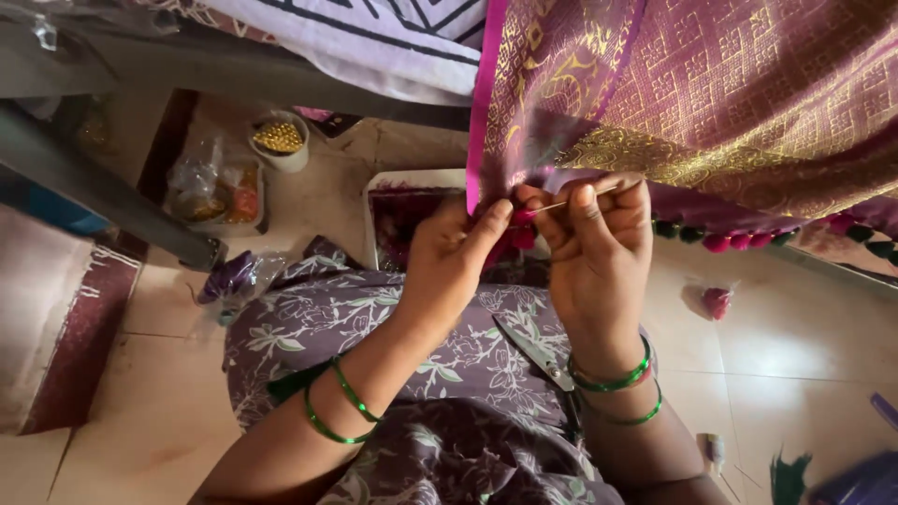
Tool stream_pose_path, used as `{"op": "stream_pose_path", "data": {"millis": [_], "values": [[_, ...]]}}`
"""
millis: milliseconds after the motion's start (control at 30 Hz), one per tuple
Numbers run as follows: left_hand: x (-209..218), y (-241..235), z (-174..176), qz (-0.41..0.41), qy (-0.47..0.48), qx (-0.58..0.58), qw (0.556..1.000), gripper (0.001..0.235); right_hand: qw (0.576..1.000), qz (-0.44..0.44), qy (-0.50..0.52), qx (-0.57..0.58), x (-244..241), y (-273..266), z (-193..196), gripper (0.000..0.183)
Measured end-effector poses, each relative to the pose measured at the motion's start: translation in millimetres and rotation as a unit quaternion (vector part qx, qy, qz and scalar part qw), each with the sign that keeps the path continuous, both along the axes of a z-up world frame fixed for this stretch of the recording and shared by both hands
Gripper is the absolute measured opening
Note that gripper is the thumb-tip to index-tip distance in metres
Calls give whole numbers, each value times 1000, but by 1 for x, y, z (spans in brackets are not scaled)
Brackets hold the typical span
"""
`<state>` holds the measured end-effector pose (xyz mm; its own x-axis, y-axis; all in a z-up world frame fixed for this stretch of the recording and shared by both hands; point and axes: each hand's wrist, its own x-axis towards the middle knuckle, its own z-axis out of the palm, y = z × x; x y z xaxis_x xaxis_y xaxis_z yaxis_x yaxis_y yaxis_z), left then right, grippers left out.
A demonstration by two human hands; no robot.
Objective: The person sits on the floor with a decorative fabric draped over a frame and works on its edge. They tie and secure pink tassels along the border, cut pink ribbon with scissors, comb out the tassel fibers, and attach the finished tassels to the fabric edge one at a time.
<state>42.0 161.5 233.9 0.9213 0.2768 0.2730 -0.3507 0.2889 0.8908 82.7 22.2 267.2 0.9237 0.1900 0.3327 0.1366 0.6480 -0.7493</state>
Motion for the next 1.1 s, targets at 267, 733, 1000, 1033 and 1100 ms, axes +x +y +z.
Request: {"op": "stream_pose_path", "data": {"millis": [267, 733, 1000, 1033, 1100], "values": [[6, -7, -12, -124, 131, -242, 953, 31, 1000, 8, 1, -10, 4, 3, -8, 10], [5, 16, -4, -58, 118, -238, 962, 21, 954, -163, -225, -110, 39, -58, 64, 14], [-13, 42, -12, 123, -125, 352, 920, 9, 980, -135, -131, -58, -2, -68, 77, 17], [-16, 48, -9, 165, -231, 436, 854, 15, 993, -92, -73, 15, -6, -70, 80, 21], [-18, 56, -6, 163, -251, 457, 838, 21, 997, -31, -74, -4, -16, -83, 61, 13]]}}
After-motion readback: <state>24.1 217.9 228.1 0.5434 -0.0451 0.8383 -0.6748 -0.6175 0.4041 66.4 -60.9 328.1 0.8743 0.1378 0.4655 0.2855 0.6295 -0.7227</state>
